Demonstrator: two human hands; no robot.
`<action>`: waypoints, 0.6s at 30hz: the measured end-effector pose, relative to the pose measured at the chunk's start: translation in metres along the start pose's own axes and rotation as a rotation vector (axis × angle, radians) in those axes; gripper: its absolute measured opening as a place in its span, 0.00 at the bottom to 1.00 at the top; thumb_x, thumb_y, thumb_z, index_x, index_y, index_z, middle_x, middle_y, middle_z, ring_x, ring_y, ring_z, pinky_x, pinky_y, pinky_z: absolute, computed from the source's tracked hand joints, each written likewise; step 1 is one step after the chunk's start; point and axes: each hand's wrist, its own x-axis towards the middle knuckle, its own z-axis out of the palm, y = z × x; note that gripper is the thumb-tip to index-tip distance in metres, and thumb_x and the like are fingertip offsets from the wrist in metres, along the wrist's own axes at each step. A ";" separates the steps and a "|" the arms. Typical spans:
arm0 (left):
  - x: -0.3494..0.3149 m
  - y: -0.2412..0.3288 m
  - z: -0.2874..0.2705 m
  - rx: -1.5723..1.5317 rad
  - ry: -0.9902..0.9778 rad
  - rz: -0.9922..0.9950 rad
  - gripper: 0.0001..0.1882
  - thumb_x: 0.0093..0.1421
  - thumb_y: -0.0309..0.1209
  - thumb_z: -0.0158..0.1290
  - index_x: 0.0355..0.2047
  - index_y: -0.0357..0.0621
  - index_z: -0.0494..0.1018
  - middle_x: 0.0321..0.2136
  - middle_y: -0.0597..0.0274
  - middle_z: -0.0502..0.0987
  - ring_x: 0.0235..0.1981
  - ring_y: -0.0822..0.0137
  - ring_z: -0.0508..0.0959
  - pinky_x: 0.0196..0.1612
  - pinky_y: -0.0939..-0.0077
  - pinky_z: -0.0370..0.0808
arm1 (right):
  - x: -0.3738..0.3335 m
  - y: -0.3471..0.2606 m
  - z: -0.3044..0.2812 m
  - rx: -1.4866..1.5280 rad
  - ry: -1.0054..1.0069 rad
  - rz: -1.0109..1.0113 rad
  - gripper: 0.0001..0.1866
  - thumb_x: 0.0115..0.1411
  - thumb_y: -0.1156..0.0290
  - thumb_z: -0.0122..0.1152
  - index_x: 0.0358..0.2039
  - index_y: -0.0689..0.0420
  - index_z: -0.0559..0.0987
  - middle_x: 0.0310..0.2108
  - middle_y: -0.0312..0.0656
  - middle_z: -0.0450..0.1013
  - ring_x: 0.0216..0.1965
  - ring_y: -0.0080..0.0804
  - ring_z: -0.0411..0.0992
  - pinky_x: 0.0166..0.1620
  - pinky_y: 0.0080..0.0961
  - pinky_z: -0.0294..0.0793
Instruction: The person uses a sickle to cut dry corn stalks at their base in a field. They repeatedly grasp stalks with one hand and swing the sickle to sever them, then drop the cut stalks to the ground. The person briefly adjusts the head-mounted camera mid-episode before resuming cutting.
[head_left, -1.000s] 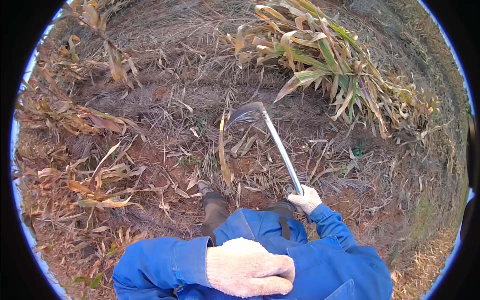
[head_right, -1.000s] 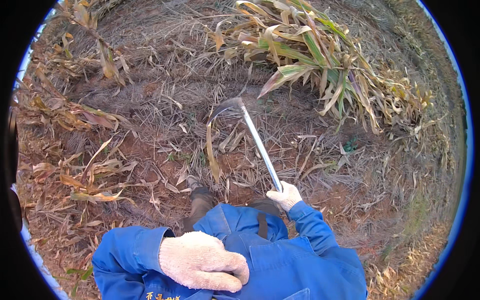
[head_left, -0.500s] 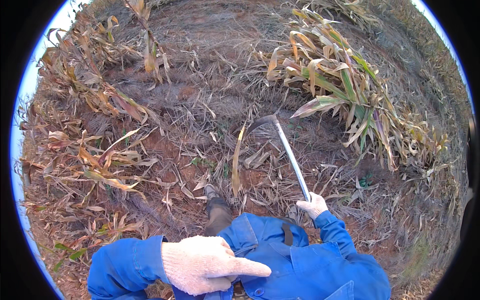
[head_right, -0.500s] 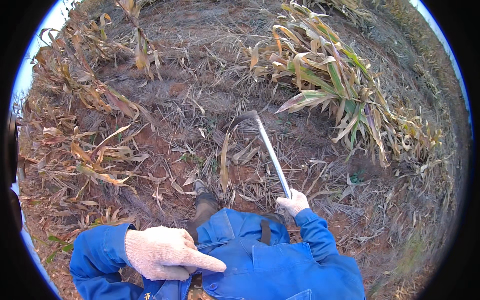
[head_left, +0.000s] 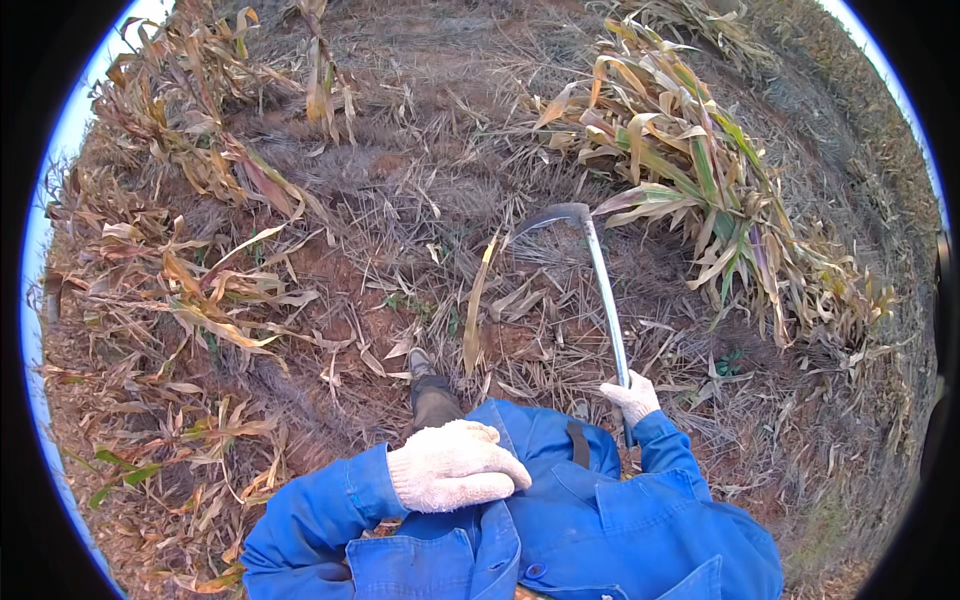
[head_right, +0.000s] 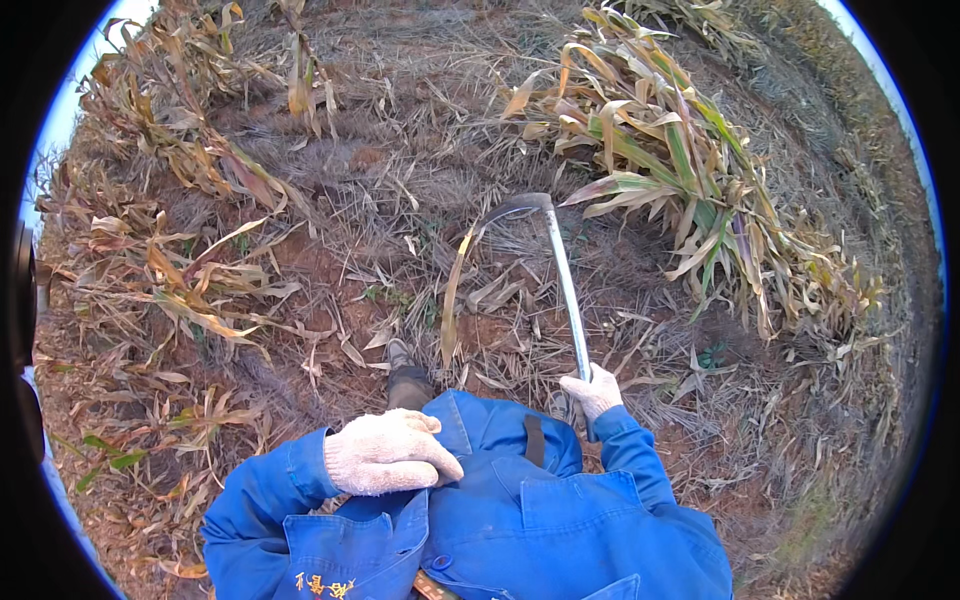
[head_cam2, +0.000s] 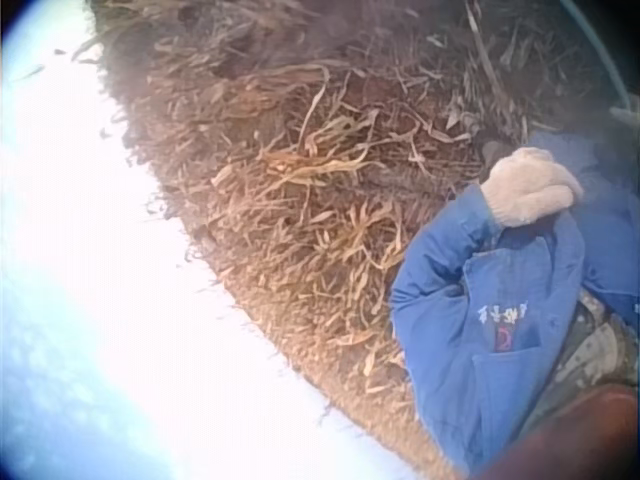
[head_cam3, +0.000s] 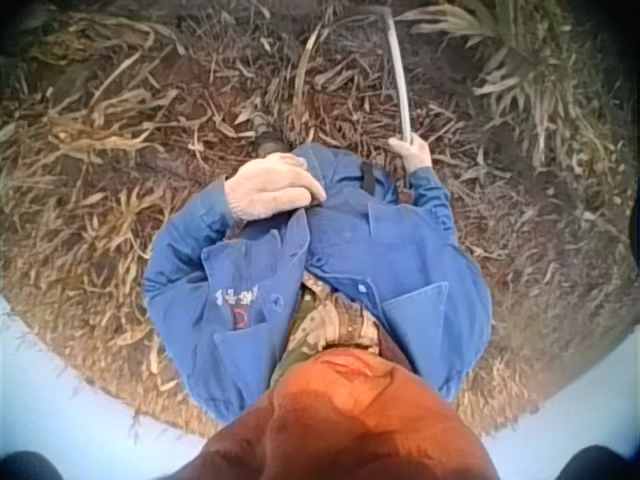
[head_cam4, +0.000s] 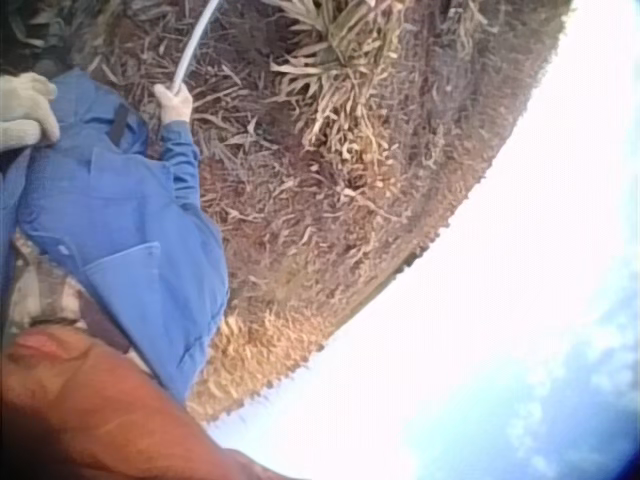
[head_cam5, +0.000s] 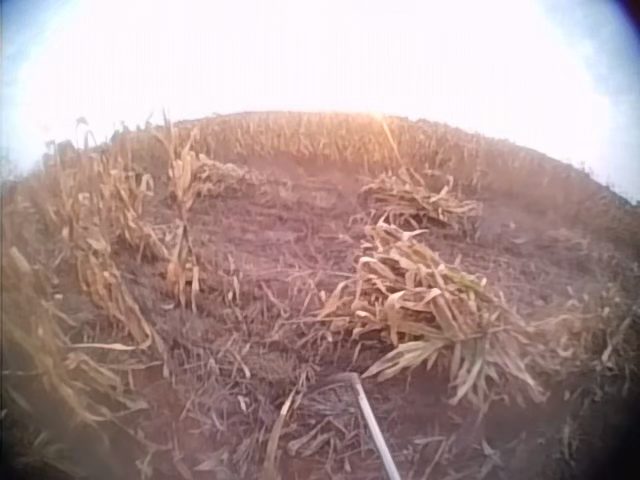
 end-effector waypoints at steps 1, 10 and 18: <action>0.001 0.004 0.000 0.060 -0.038 -0.078 0.23 0.73 0.48 0.47 0.54 0.45 0.80 0.48 0.51 0.82 0.52 0.47 0.77 0.58 0.58 0.71 | -0.002 -0.001 0.000 -0.017 0.006 0.015 0.15 0.57 0.65 0.75 0.34 0.59 0.78 0.19 0.36 0.73 0.15 0.22 0.69 0.19 0.24 0.69; 0.000 0.029 0.013 -0.254 -0.276 -0.388 0.37 0.65 0.45 0.57 0.73 0.54 0.61 0.48 0.57 0.81 0.48 0.57 0.81 0.54 0.65 0.75 | -0.010 0.001 0.002 -0.118 -0.034 -0.011 0.18 0.54 0.60 0.77 0.35 0.58 0.79 0.21 0.37 0.74 0.18 0.22 0.71 0.23 0.24 0.71; 0.001 0.037 0.008 -0.129 -0.469 -0.443 0.41 0.61 0.33 0.57 0.74 0.62 0.57 0.45 0.55 0.80 0.46 0.51 0.82 0.50 0.60 0.77 | -0.024 -0.005 0.013 -0.189 -0.052 -0.054 0.19 0.54 0.61 0.76 0.36 0.60 0.78 0.21 0.37 0.75 0.17 0.22 0.71 0.22 0.25 0.72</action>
